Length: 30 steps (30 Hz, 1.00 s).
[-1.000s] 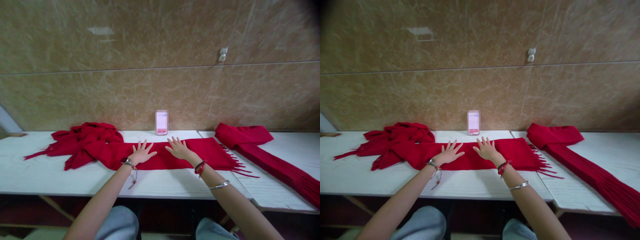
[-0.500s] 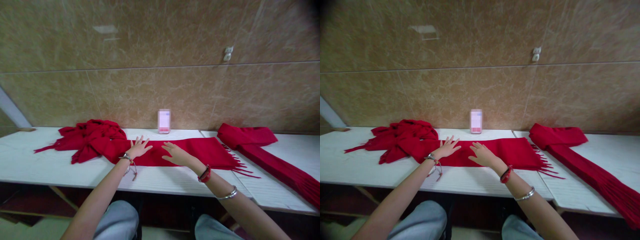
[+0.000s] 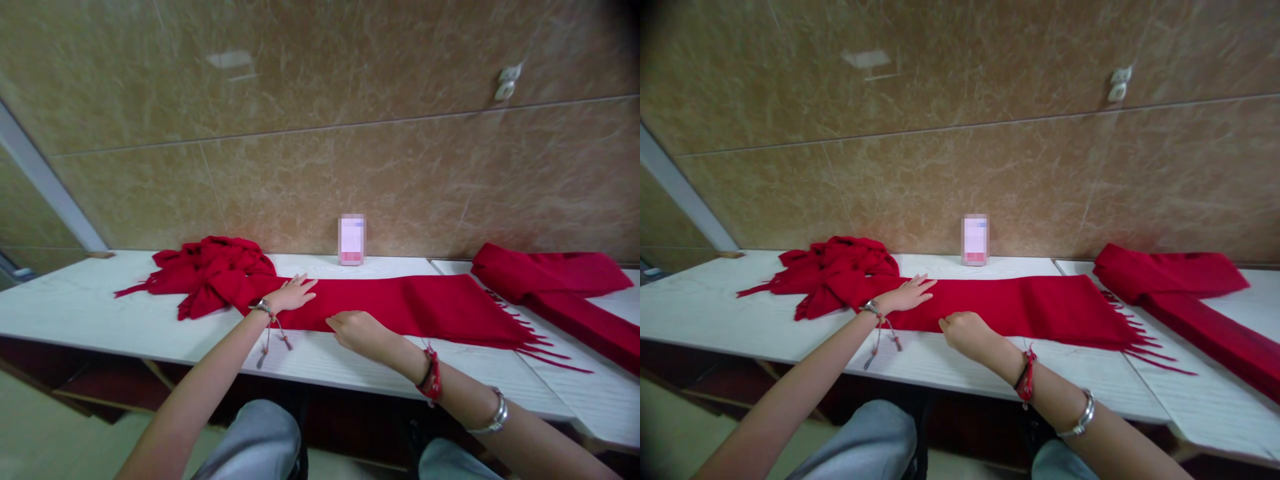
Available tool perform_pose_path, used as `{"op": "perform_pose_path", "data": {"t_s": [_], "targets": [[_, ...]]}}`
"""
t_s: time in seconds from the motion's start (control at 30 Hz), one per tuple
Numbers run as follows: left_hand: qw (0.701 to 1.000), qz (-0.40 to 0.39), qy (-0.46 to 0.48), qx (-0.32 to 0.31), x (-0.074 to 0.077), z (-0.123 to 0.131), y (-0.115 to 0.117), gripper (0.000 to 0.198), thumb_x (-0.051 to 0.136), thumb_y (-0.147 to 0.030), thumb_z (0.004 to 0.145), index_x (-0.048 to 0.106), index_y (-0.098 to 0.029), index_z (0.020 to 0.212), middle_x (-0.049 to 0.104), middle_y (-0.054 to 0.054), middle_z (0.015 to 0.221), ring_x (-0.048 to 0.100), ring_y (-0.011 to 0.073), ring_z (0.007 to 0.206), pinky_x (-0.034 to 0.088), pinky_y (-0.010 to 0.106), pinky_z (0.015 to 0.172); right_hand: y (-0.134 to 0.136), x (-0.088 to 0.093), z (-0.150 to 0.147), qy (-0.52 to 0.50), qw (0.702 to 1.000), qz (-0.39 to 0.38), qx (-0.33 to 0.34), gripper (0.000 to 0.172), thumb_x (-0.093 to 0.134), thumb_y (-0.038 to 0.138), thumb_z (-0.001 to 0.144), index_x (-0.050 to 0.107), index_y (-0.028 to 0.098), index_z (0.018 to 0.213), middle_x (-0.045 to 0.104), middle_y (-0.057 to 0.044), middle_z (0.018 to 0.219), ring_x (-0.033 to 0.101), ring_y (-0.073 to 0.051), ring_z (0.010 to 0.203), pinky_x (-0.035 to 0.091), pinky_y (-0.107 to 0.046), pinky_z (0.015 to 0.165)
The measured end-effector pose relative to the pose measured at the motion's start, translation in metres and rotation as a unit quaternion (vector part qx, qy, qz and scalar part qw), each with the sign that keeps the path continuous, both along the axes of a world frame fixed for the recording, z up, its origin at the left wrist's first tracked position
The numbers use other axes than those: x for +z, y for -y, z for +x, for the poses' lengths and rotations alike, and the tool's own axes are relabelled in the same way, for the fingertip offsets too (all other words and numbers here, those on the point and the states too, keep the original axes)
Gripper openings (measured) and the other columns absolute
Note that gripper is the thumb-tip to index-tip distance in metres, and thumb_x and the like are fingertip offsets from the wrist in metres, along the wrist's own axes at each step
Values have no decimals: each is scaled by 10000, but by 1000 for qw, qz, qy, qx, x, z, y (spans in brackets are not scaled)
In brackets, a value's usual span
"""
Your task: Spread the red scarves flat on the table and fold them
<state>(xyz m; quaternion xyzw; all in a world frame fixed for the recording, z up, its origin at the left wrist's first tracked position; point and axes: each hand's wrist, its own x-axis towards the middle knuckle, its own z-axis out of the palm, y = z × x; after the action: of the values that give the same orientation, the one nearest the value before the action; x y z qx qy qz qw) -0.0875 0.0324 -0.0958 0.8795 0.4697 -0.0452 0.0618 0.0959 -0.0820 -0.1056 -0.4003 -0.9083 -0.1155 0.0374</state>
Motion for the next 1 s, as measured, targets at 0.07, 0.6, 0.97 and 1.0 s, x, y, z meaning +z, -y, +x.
{"op": "perform_pose_path", "data": {"t_s": [0.07, 0.6, 0.97, 1.0], "targets": [[999, 16, 0, -48, 8, 4, -19, 477, 335, -327, 863, 333, -196, 1322, 231, 75, 1423, 186, 206, 1301, 178, 340, 1032, 1, 4, -6, 24, 1000, 3, 1, 218, 417, 86, 823, 593, 116, 947, 644, -109, 882, 608, -209, 796, 482, -291, 659], [992, -63, 70, -82, -2, 37, -100, 245, 522, -265, 707, 654, -139, 871, 668, 19, 828, 555, 125, 718, 380, 172, 616, -4, -3, -22, 20, 997, 76, -24, 147, 444, 92, 821, 556, 138, 905, 608, -74, 796, 561, -200, 731, 413, -309, 600], [973, -109, 195, -51, -9, 40, -102, 185, 543, -230, 649, 655, -121, 748, 649, 10, 724, 533, 135, 675, 371, 208, 639, -3, -4, -32, 7, 994, 97, -40, 134, 467, 74, 802, 589, 124, 779, 597, -70, 742, 542, -195, 718, 379, -298, 579], [970, -112, 213, -46, -8, 40, -101, 181, 549, -239, 646, 652, -119, 732, 645, 10, 713, 531, 136, 673, 372, 214, 644, -2, -2, -31, 7, 994, 98, -41, 135, 465, 69, 800, 586, 125, 783, 597, -68, 739, 541, -190, 703, 374, -294, 570]]}}
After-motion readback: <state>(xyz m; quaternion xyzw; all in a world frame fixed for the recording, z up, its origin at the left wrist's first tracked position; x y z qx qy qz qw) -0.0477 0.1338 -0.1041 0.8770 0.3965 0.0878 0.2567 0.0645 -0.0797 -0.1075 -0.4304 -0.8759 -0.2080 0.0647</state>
